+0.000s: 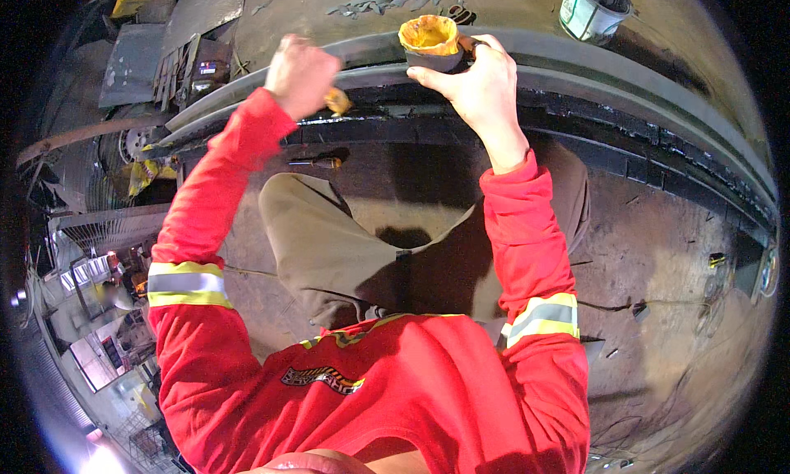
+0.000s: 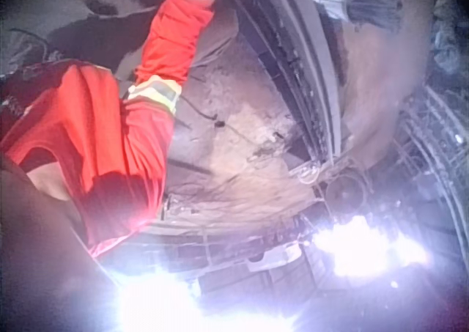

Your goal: The person applies a thick, yellowish sealant to a long, curved metal beam using a small brush. They repeatedly dip the brush into a small container to reload the sealant and spread it along the seam of the beam.

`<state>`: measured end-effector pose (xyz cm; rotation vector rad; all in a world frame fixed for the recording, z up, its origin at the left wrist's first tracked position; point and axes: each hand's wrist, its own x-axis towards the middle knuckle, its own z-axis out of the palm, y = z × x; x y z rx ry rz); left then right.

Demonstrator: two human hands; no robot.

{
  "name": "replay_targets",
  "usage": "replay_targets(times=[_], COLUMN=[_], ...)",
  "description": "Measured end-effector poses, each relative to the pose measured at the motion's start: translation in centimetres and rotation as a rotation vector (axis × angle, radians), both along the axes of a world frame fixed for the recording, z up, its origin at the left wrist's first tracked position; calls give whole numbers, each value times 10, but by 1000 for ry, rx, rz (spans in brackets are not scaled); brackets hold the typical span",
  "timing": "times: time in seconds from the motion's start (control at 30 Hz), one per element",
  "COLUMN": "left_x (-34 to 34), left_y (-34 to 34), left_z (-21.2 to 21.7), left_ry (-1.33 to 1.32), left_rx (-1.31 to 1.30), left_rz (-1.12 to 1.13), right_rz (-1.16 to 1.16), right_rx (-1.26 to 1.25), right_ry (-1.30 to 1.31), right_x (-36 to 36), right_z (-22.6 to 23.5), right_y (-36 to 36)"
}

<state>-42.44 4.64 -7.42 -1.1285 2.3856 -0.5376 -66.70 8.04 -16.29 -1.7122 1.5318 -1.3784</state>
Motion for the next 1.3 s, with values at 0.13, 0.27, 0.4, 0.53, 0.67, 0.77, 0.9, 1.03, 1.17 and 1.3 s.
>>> replay_targets(times=[0.13,0.27,0.4,0.53,0.67,0.77,0.9,1.03,1.17,1.3], left_x=[-22,-1,20,-2,-8,1,-11,-6,-3,16], left_y=[-9,-16,-8,10,16,4,13,22,31,56], left_z=[-17,-13,-9,-11,-20,11,-13,2,8,17], left_ry=[281,439,187,273,334,355,342,421,470,430], left_rx=[89,219,156,18,195,356,150,324,204,148], left_rz=[-42,125,147,87,210,259,160,177,181,171], right_rz=[-48,-73,-75,-69,-60,-92,-65,-81,-71,-54], right_rx=[61,79,87,69,71,65,73,98,75,53], right_ry=[-3,15,15,36,0,52,16,41,29,20], right_x=[-3,-7,-8,-9,-8,-8,-7,-10,-10,-9], right_z=[4,4,4,2,-1,1,1,0,0,-4], right_y=[-1,-2,-2,-2,-4,-4,-4,-3,-4,-5])
